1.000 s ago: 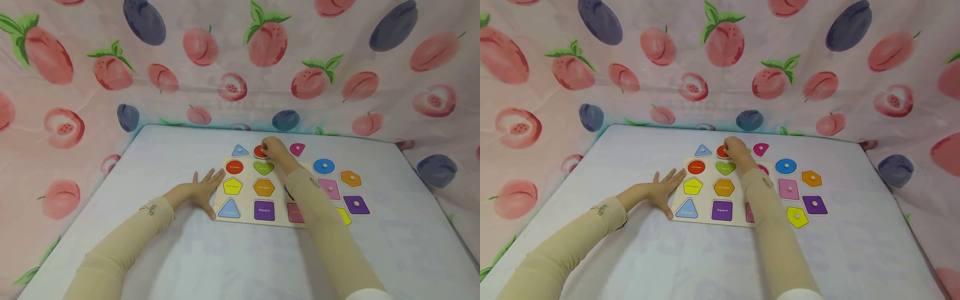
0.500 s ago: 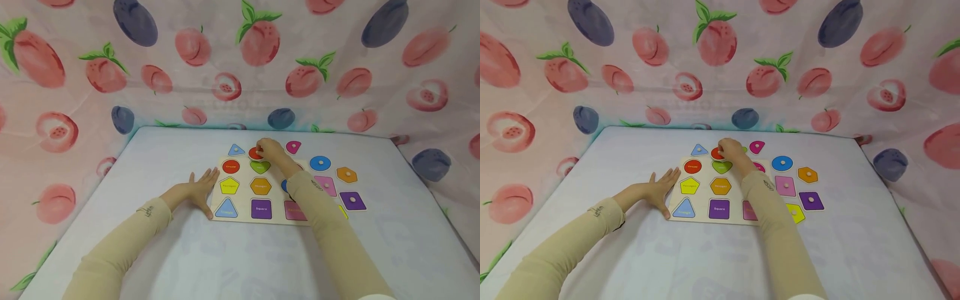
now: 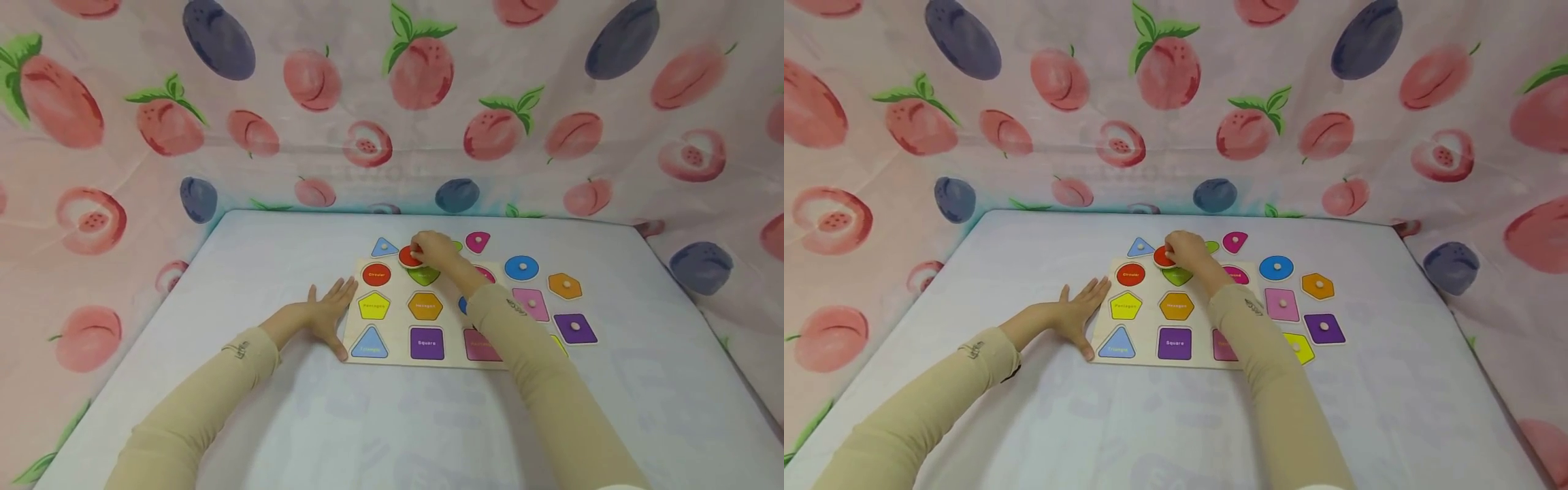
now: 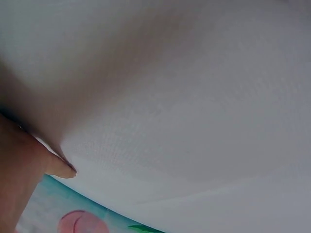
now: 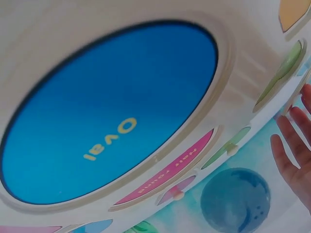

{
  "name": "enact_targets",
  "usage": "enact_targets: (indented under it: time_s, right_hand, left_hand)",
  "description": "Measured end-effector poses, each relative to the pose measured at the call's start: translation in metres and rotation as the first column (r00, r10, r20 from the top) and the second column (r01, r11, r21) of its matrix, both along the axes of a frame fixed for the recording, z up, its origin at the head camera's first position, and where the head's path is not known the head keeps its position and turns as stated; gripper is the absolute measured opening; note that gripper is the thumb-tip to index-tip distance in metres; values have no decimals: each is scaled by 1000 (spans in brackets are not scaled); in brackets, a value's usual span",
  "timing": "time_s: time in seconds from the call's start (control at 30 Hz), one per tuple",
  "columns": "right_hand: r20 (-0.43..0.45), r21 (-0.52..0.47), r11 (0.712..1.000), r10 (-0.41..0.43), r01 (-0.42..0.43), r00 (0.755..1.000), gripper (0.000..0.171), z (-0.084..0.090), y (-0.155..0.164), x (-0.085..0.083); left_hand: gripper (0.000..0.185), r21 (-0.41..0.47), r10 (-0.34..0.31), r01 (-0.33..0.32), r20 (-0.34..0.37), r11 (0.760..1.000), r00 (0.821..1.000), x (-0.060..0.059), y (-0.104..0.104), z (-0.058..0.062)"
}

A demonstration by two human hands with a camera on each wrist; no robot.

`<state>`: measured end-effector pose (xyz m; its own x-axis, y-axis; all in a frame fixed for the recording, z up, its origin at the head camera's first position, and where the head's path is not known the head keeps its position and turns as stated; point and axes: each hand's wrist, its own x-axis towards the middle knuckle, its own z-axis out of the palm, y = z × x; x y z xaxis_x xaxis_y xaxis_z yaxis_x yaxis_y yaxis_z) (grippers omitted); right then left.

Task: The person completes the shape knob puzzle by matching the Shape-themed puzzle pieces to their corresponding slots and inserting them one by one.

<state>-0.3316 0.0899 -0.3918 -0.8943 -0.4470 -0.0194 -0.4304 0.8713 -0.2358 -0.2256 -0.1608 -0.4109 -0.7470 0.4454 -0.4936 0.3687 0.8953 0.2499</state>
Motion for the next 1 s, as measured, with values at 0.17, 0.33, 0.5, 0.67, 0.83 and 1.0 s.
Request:
enact_targets:
  time_s: [0.17, 0.33, 0.5, 0.67, 0.83, 1.0]
  right_hand:
    - [-16, 10, 1000, 24, -24, 1000, 17, -1, -5, 5]
    - [-41, 1, 999, 39, -39, 998, 15, 2, -11, 11]
    - [-15, 8, 1000, 30, -30, 999, 15, 1, -17, 16]
    - [18, -20, 999, 44, -44, 999, 15, -2, -26, 19]
    - [34, -37, 999, 27, -26, 999, 16, -3, -32, 19]
    - [37, -54, 998, 47, -45, 998, 16, -4, -38, 21]
  left_hand:
    - [143, -7, -2, 2, 12, 1000, 1000, 0, 0, 1]
    - [143, -9, 2, -1, 14, 1000, 1000, 0, 0, 2]
    - [143, -4, -19, 19, 10, 1000, 1000, 0, 0, 1]
    - [143, -10, -14, 14, 9, 1000, 1000, 0, -1, -1]
    - [141, -5, -3, 3, 6, 1000, 1000, 0, -1, 0]
    - [142, -7, -9, 9, 7, 1000, 1000, 1, -1, 2]
